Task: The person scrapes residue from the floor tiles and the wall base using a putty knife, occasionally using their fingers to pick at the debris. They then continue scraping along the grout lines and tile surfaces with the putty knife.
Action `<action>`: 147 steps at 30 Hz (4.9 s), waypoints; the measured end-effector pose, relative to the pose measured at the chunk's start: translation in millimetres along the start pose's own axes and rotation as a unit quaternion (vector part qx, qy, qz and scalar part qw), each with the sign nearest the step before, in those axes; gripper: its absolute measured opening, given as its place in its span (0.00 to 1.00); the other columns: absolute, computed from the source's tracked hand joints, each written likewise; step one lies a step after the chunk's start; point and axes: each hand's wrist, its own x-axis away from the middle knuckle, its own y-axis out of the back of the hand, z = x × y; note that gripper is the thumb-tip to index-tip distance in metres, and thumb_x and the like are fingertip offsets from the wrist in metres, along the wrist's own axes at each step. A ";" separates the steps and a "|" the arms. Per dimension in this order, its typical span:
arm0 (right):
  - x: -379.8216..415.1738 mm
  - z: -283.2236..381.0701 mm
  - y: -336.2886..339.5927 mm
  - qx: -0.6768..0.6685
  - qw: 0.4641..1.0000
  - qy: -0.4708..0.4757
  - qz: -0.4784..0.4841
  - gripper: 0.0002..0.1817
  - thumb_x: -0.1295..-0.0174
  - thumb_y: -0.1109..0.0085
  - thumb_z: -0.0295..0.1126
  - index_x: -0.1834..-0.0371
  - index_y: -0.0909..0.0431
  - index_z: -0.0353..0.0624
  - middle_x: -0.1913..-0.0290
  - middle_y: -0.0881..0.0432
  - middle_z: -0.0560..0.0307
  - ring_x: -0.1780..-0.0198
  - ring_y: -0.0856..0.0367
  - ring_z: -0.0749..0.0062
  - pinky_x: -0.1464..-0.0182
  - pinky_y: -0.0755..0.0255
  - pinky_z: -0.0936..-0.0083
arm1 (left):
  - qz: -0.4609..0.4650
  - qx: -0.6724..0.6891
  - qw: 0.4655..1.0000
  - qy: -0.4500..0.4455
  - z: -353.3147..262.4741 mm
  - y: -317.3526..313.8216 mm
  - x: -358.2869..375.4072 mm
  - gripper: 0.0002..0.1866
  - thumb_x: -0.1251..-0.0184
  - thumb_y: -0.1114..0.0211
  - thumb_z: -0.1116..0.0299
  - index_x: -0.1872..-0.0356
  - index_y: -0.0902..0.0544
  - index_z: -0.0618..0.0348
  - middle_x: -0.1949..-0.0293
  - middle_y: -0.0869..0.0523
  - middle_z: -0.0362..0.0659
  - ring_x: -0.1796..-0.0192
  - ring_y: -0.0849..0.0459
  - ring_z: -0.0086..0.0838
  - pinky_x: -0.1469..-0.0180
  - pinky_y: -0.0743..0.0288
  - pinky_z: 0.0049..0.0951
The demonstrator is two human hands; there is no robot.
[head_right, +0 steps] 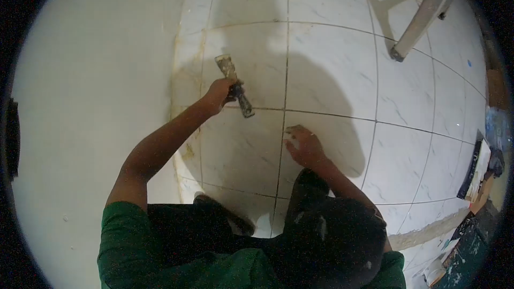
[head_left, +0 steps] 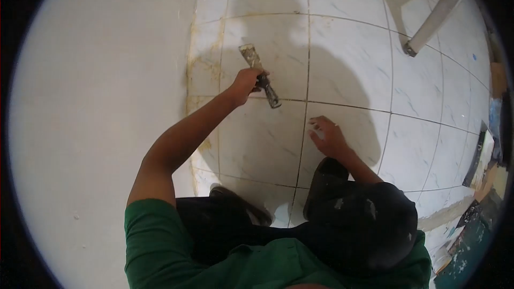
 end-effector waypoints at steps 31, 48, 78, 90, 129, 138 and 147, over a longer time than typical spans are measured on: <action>-123.8 30.7 44.1 0.056 0.993 0.079 0.072 0.10 0.41 0.46 0.35 0.64 0.24 0.39 0.71 0.19 0.47 0.67 0.19 0.58 0.62 0.26 0.66 | -0.054 -0.448 0.886 -0.105 -100.3 97.9 -17.5 0.12 0.38 0.42 0.61 0.64 0.20 0.60 0.72 0.19 0.39 0.69 0.20 0.24 0.64 0.25 0.27; -126.0 164.7 157.5 0.547 0.779 0.036 0.304 0.14 0.43 0.44 0.40 0.65 0.24 0.38 0.68 0.20 0.44 0.60 0.21 0.50 0.55 0.28 0.58 | 0.015 -0.207 0.971 -0.114 -121.2 68.5 -58.1 0.07 0.44 0.40 0.70 0.76 0.21 0.62 0.74 0.17 0.43 0.75 0.15 0.27 0.74 0.20 0.21; -212.3 70.1 35.1 -0.354 0.890 -0.284 0.047 0.12 0.34 0.55 0.34 0.62 0.28 0.35 0.65 0.22 0.53 0.67 0.20 0.66 0.60 0.23 0.68 | 0.231 -0.241 0.942 0.017 -70.5 5.0 -0.3 0.25 0.35 0.47 0.48 0.52 0.23 0.62 0.59 0.17 0.47 0.64 0.17 0.32 0.58 0.24 0.31; -215.2 89.7 -12.6 -0.457 0.834 -0.300 0.079 0.12 0.38 0.48 0.37 0.61 0.35 0.41 0.76 0.30 0.58 0.78 0.30 0.75 0.79 0.34 0.81 | 0.080 -0.167 0.983 0.002 -62.4 55.4 -29.4 0.28 0.36 0.48 0.43 0.50 0.23 0.59 0.66 0.19 0.46 0.78 0.29 0.24 0.69 0.29 0.28; -179.7 3.5 76.7 0.336 0.920 0.034 0.198 0.20 0.46 0.51 0.41 0.79 0.24 0.32 0.76 0.19 0.42 0.74 0.18 0.58 0.67 0.22 0.63 | 0.008 -0.016 0.994 -0.105 -91.3 51.4 -85.6 0.14 0.34 0.43 0.60 0.65 0.24 0.63 0.72 0.19 0.45 0.71 0.18 0.28 0.67 0.22 0.27; -136.8 -47.3 190.1 0.498 0.829 -0.081 0.241 0.16 0.49 0.49 0.31 0.59 0.25 0.34 0.57 0.21 0.39 0.51 0.22 0.50 0.50 0.27 0.59 | 0.018 -0.108 0.994 -0.029 -104.9 -6.0 -59.3 0.11 0.35 0.44 0.62 0.61 0.24 0.59 0.74 0.22 0.40 0.76 0.26 0.23 0.72 0.29 0.23; -216.3 -102.4 212.0 0.376 0.924 -0.038 0.049 0.15 0.52 0.50 0.31 0.64 0.25 0.32 0.59 0.22 0.37 0.52 0.23 0.47 0.49 0.30 0.55 | -0.028 -0.336 0.941 -0.032 -190.8 21.5 20.8 0.14 0.36 0.40 0.61 0.60 0.22 0.62 0.71 0.21 0.38 0.72 0.24 0.21 0.68 0.27 0.22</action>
